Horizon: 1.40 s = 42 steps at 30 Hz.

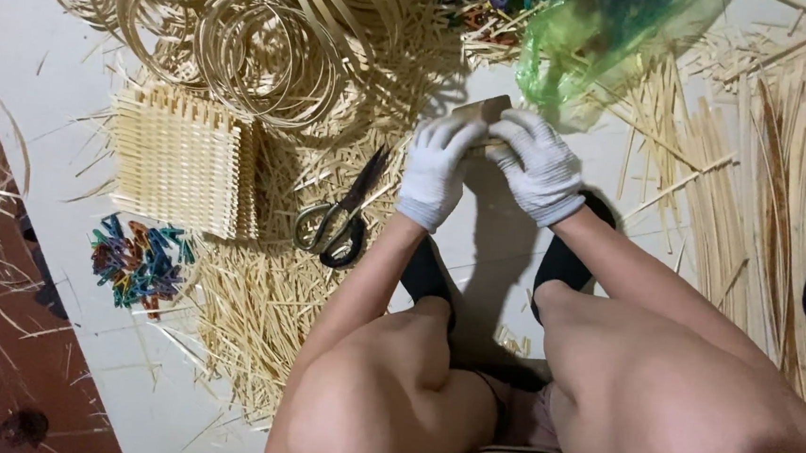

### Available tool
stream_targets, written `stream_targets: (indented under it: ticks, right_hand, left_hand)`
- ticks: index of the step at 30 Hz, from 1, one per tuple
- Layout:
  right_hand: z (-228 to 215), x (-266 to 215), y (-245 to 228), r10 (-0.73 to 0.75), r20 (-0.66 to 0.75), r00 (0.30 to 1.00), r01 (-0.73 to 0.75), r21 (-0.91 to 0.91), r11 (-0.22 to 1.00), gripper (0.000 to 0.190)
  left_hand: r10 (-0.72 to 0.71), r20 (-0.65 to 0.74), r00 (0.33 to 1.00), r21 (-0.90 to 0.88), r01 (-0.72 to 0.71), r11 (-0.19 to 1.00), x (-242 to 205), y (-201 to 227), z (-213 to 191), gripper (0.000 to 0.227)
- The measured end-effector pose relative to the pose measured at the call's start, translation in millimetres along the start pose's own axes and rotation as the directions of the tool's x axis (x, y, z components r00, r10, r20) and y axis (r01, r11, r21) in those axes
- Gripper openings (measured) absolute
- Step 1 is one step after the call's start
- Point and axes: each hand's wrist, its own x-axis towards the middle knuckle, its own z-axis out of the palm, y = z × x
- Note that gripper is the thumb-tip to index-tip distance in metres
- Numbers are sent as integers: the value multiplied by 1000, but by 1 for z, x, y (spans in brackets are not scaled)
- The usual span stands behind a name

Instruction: The recorder is using scissors and hands to assemble small woven bamboo or wood items, likely parts of a basket or decorative object.

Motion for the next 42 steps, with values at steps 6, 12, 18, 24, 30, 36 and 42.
stream_targets:
  ticks: [6,12,18,24,30,36,42]
  right_hand:
    - [8,-4,23,26,-113,993,-14,104,994,31]
    - [3,-2,30,-69,-134,989,74,30,997,30]
    - [-1,0,28,12,-68,998,-11,14,1000,24]
    - [-6,6,28,-10,-107,994,18,76,997,22]
    - [-9,12,28,32,-28,999,-29,97,995,15]
    - [-12,7,20,30,-50,998,-28,58,998,12]
    - [3,-12,71,113,-118,987,-85,215,973,32]
  left_hand:
    - [85,-352,932,62,-68,996,-7,-3,13,58]
    - [52,-366,929,-209,-137,968,3,-4,22,42]
    - [23,-312,950,-293,-119,949,8,-3,20,35]
    - [-75,-205,976,-436,-22,900,19,-5,13,27]
    - [-121,-134,983,-462,46,885,20,-10,15,24]
    - [-59,-168,984,-388,-11,922,14,-3,-5,24]
    - [-35,-346,938,-191,-34,981,2,-15,16,43]
